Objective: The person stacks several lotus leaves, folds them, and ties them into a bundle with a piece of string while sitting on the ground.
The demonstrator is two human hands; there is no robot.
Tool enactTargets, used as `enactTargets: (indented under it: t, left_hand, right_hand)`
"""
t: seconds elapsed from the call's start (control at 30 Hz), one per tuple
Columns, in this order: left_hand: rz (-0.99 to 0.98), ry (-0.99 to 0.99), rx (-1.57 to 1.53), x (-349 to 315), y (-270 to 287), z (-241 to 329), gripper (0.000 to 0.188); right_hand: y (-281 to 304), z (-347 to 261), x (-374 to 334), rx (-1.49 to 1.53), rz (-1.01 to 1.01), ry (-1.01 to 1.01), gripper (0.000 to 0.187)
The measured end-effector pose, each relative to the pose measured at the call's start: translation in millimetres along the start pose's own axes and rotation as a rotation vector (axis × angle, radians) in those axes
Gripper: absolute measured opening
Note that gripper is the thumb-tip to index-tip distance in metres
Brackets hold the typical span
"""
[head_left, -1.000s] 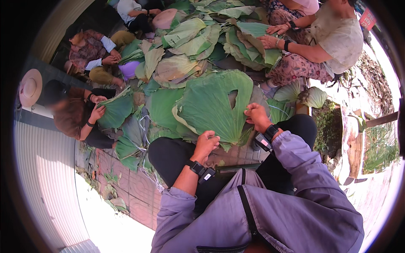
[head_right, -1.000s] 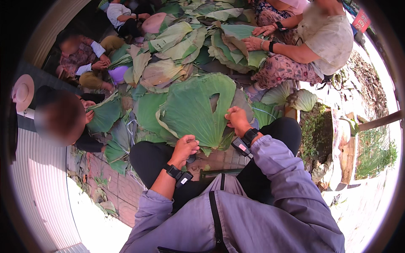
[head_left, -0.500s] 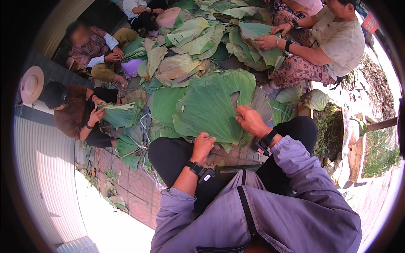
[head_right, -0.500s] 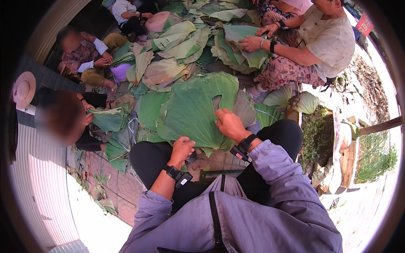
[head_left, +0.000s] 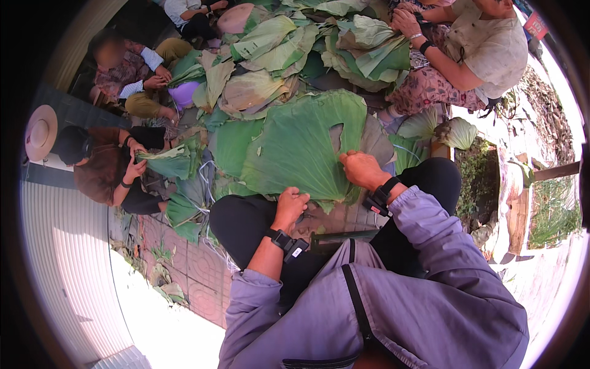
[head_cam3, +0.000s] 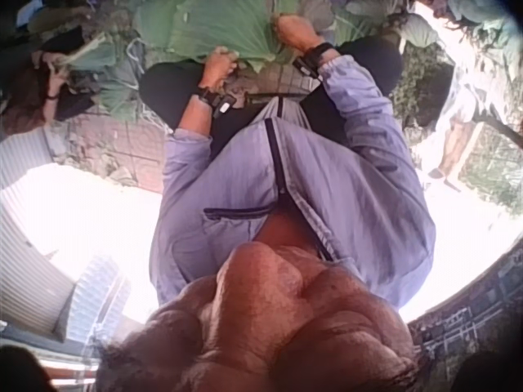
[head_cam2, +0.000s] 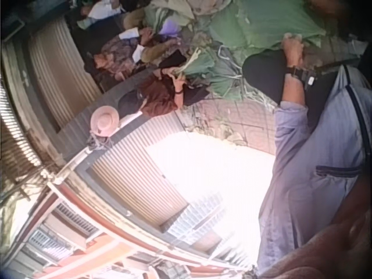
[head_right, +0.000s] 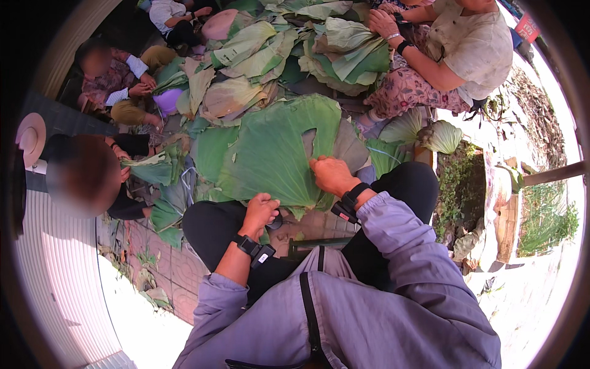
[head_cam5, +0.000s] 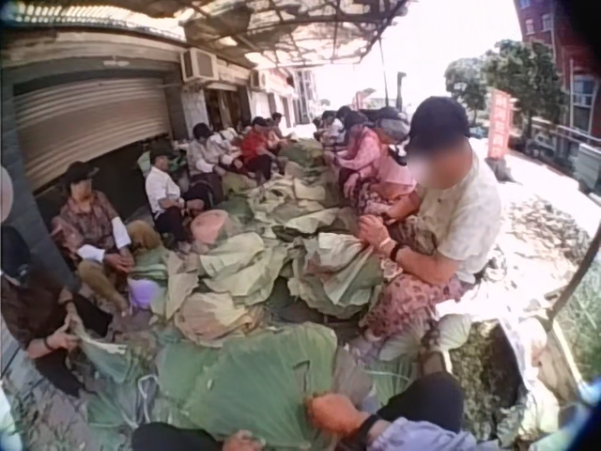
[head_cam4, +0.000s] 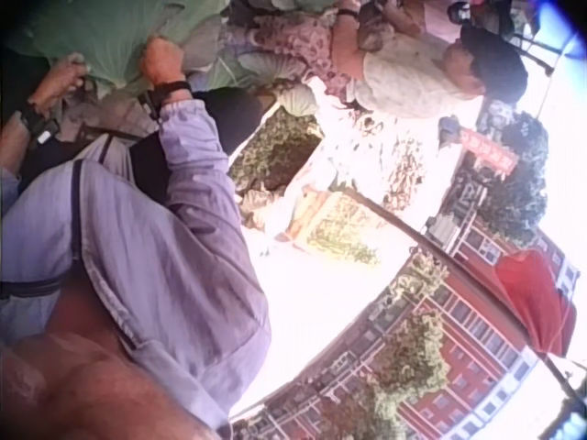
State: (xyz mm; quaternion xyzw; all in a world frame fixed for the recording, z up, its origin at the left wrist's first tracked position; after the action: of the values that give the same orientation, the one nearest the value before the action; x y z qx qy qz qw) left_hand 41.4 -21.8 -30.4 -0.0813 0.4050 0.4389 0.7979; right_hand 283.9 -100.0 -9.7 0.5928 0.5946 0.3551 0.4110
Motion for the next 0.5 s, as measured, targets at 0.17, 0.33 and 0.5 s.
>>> enactTargets:
  t: [0.17, 0.33, 0.5]
  left_hand:
    - [-0.032, 0.003, 0.008, -4, -2, 3, 0.061]
    - [-0.020, -0.062, -0.034, -3, -4, 1, 0.063]
    - [-0.046, -0.188, -0.112, -8, 6, 13, 0.058]
  right_hand:
    - [-4, 2, -1, -0.075, -0.026, 0.036, 0.022]
    - [1, -4, 0, -0.073, 0.000, 0.005, 0.021]
    - [7, -13, 2, -0.027, 0.107, 0.086, 0.019]
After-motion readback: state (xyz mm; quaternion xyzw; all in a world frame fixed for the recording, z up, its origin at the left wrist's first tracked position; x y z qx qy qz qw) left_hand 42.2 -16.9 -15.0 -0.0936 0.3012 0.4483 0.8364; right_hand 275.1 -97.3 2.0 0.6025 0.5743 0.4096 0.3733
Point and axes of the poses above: each hand's wrist, its own x-axis towards the middle knuckle, its own y-axis out of the back of the hand, z = x × y, the point moved 2 cm from there along x, towards the middle knuckle, and after that the axes turned 9 degrees about y, right-handed, at the moved point
